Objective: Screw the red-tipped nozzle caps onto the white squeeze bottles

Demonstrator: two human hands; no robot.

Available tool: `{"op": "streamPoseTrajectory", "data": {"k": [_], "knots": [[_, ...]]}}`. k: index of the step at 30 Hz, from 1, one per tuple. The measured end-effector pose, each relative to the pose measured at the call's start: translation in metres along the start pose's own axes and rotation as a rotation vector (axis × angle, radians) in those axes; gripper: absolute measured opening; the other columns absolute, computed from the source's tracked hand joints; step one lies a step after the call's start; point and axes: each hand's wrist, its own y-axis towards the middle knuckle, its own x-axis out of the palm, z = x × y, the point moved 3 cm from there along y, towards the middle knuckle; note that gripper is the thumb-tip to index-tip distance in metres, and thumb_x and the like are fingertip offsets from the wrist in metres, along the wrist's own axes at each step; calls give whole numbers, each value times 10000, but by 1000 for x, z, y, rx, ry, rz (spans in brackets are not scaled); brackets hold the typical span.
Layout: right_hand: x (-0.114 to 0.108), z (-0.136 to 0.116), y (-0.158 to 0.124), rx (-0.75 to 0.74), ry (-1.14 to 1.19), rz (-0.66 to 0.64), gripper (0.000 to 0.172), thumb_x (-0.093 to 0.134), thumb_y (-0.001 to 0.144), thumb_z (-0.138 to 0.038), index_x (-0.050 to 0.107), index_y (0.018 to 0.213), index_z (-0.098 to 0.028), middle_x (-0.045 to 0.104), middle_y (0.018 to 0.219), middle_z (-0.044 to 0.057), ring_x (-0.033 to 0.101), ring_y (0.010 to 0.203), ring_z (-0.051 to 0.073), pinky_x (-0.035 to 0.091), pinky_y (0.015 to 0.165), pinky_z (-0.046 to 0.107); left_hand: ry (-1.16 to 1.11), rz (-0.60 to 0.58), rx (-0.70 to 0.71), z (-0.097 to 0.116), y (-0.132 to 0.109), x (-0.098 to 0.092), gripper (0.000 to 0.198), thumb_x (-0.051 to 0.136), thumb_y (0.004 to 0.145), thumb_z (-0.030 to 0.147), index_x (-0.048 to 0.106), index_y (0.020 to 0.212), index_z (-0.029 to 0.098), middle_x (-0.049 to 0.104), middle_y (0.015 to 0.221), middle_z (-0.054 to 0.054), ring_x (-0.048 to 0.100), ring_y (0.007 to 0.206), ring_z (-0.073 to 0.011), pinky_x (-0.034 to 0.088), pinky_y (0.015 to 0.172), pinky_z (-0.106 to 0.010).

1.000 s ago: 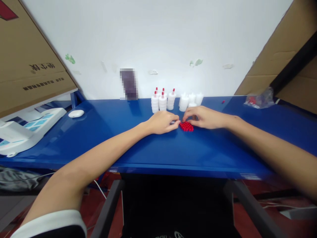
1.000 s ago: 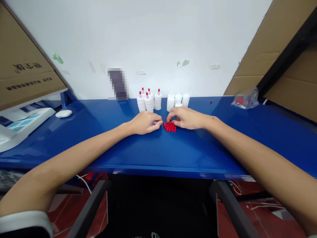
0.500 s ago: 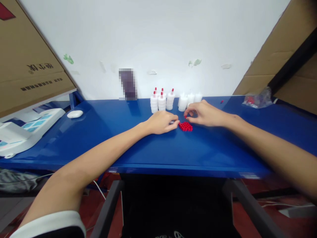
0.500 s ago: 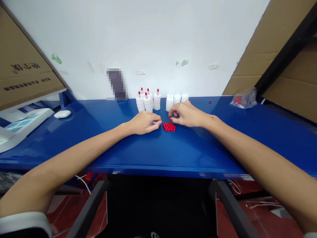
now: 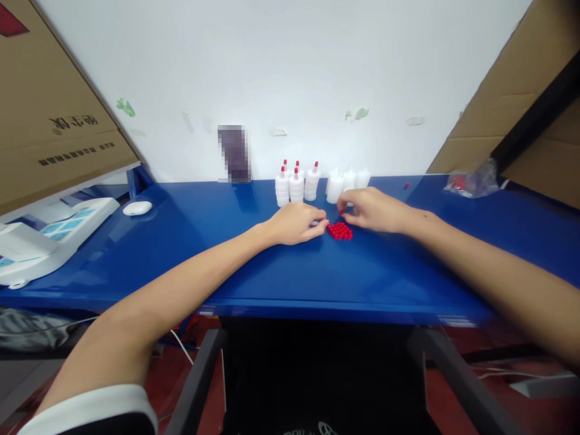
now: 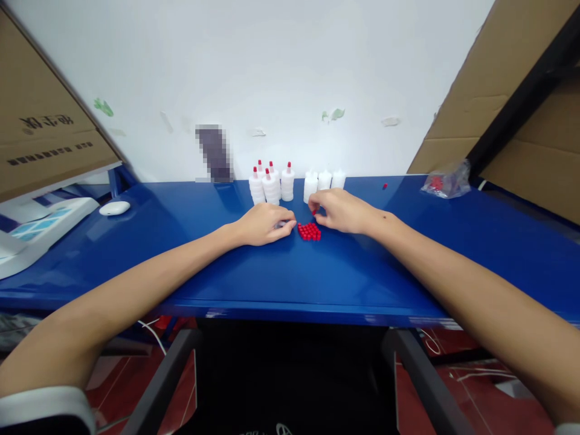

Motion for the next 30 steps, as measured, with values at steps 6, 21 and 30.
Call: {"op": "streamPoseTrajectory", "data": {"k": [6, 21, 30], "knots": [[1, 6, -1, 43, -135, -94, 165, 563, 868, -238, 713, 934, -215, 772, 954, 62, 690, 821, 225, 445, 705, 329, -3, -8, -12, 2, 0, -2, 394, 407, 1025, 368, 698, 847, 172, 718, 777, -37, 606, 670, -157, 367, 624, -290], [6, 6, 0, -44, -53, -42, 240, 553, 914, -250, 745, 1043, -183, 771, 1035, 95, 701, 881, 243, 489, 779, 361, -1, 2, -2, 1, 0, -1, 398, 403, 1029, 373, 697, 846, 177, 713, 775, -33, 605, 672, -157, 368, 630, -292], [8, 5, 1, -47, -64, -52, 257, 546, 926, -239, 768, 1042, -181, 764, 1047, 109, 703, 877, 242, 501, 769, 360, 0, 3, -1, 0, 0, -1, 414, 395, 1035, 383, 693, 838, 173, 718, 775, -35, 609, 676, -161, 369, 633, -295]]}}
